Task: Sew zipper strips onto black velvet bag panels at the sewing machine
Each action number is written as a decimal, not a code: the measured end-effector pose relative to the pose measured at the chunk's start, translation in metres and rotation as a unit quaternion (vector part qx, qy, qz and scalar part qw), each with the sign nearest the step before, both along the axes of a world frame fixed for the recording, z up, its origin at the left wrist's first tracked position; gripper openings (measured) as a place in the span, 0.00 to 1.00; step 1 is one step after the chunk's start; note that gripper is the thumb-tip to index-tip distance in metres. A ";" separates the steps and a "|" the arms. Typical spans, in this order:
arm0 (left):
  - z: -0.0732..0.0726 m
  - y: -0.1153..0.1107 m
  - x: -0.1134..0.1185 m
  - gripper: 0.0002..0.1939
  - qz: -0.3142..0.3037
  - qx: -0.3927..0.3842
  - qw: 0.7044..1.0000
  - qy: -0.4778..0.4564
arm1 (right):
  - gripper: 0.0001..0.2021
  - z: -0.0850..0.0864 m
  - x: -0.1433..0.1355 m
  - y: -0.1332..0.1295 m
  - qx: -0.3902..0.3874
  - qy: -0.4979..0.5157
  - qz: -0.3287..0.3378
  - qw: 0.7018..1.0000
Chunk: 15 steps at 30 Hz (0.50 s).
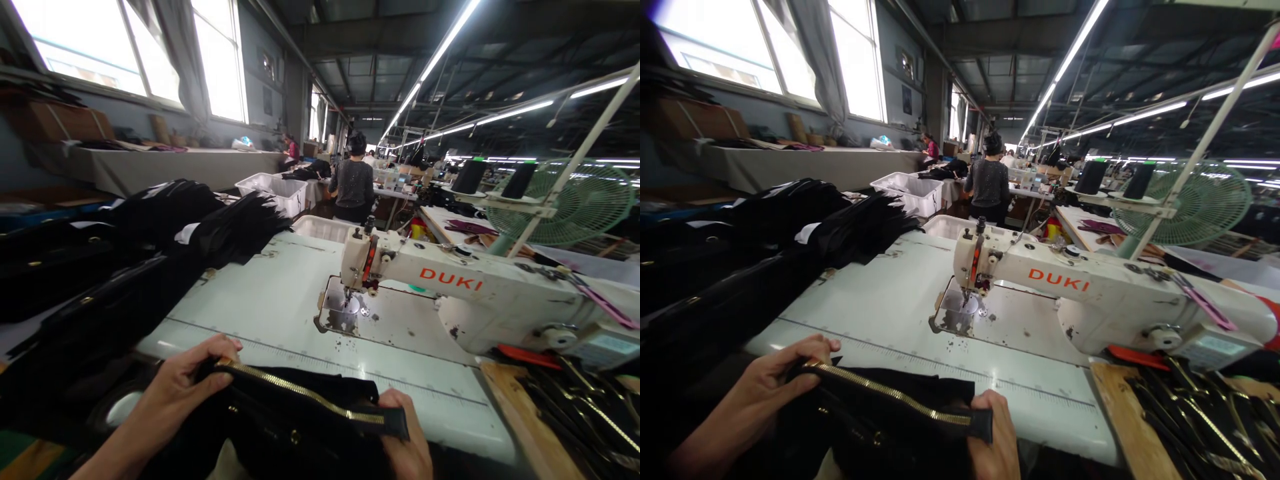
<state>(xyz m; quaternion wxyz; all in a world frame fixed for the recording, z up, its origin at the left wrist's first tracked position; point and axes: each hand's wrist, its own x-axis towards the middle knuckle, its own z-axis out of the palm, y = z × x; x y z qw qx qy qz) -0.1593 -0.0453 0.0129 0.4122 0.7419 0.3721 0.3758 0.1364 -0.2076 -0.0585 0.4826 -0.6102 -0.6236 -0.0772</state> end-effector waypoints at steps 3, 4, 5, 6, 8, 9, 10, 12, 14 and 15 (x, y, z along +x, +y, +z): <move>0.001 0.003 -0.003 0.07 -0.008 0.035 0.999 0.023 | 0.14 0.010 0.012 0.010 0.001 0.005 0.063 0.998; 0.000 0.003 -0.003 0.08 -0.007 0.040 0.999 0.027 | 0.15 0.011 0.015 0.013 -0.010 0.017 0.085 0.996; -0.001 0.004 -0.004 0.08 -0.001 0.042 0.999 0.028 | 0.16 0.013 0.019 0.016 -0.024 0.042 0.103 0.994; -0.002 0.004 -0.005 0.09 0.010 0.044 0.999 0.028 | 0.18 0.014 0.022 0.017 -0.033 0.076 0.116 0.990; -0.005 0.003 -0.005 0.11 0.030 0.054 0.998 0.026 | 0.24 0.020 0.025 0.019 -0.052 0.131 0.149 0.979; -0.006 0.002 -0.005 0.12 0.041 0.060 0.997 0.024 | 0.26 0.025 0.026 0.019 -0.068 0.142 0.164 0.974; -0.006 0.002 -0.005 0.13 0.048 0.064 0.996 0.023 | 0.26 0.029 0.026 0.019 -0.090 0.139 0.179 0.970; -0.006 -0.001 -0.003 0.16 0.055 0.067 0.996 0.022 | 0.23 0.037 0.023 0.016 -0.138 0.123 0.189 0.964; -0.004 -0.004 -0.001 0.18 0.060 0.064 0.996 0.017 | 0.18 0.040 0.019 0.015 -0.149 0.129 0.154 0.968; -0.004 -0.006 0.000 0.19 0.058 0.062 0.996 0.016 | 0.16 0.040 0.016 0.015 -0.144 0.146 0.131 0.970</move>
